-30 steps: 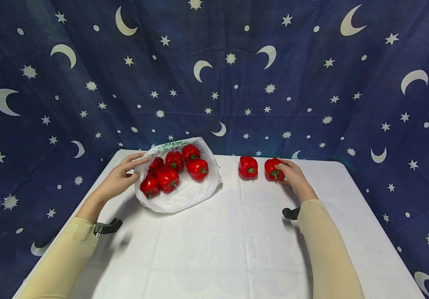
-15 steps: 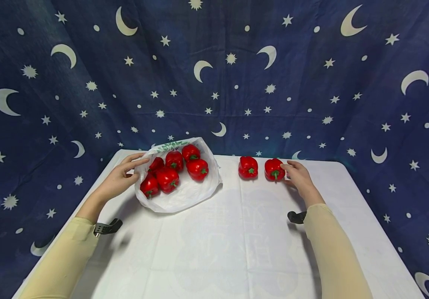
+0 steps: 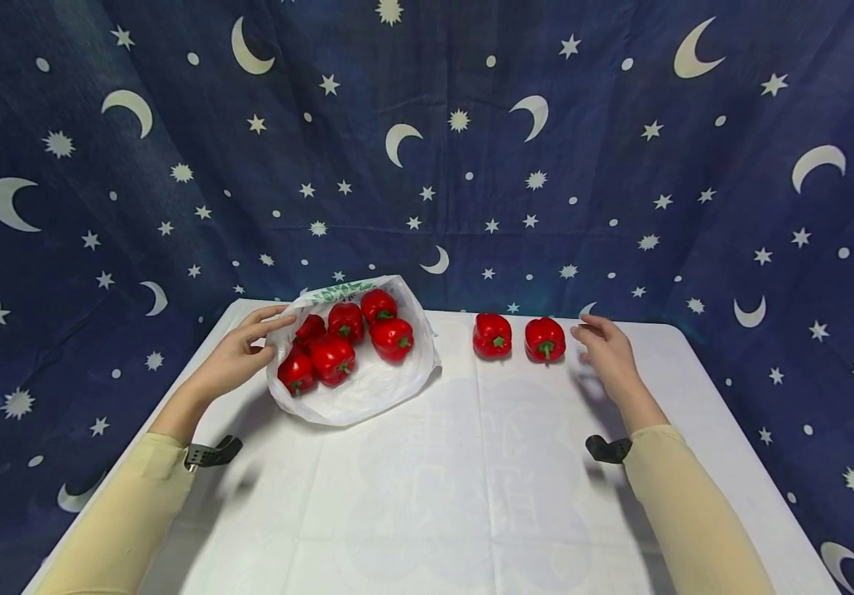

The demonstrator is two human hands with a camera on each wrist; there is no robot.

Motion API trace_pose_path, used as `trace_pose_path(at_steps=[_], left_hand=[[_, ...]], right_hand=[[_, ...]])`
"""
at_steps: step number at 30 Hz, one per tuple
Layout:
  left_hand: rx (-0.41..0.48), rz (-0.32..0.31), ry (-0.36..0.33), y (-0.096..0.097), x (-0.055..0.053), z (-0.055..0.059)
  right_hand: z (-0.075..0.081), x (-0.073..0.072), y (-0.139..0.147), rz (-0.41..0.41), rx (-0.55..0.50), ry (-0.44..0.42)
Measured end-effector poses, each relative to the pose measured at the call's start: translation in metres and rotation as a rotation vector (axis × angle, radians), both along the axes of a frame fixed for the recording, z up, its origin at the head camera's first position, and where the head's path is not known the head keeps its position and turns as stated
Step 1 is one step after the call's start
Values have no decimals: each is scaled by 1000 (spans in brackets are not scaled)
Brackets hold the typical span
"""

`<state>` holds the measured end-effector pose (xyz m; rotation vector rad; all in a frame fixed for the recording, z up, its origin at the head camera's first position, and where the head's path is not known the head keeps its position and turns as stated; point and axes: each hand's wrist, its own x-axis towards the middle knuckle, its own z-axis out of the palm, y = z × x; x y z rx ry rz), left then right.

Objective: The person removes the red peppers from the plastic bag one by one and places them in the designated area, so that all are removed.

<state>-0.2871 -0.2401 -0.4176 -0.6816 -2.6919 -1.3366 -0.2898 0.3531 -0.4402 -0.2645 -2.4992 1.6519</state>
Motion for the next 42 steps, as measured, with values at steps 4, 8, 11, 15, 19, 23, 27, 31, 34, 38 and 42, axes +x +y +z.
trace_pose_path(at_steps=[4,8,11,15,19,23,27,31,34,38,42], left_hand=[[-6,-7,-2,0,0,1],[-9,-13,-3,0,1,1],[-10,-14,-2,0,1,1],[-11,-13,1,-1,1,1],[-7,-15,1,-1,1,0],[-8,-15,-2,-1,1,0],[-12,-14,-8,0,1,1],[-11,-15,-10,0,0,1],[-10,-14,-8,0,0,1],[-13,-9,-11,1,0,1],[-11,-8,-15,1,0,0]], right_hand=[[8,6,-12,26,-3,83],[16,11,-28,95,-29,156],[21,15,-42,167,-66,186],[26,20,-62,252,-80,202],[28,24,-81,325,-45,221],[28,25,-98,382,-30,222],[26,25,-112,436,-32,210],[22,26,-127,483,-38,199],[18,24,-139,512,-25,211],[11,22,-156,555,29,247],[6,20,-175,603,63,270]])
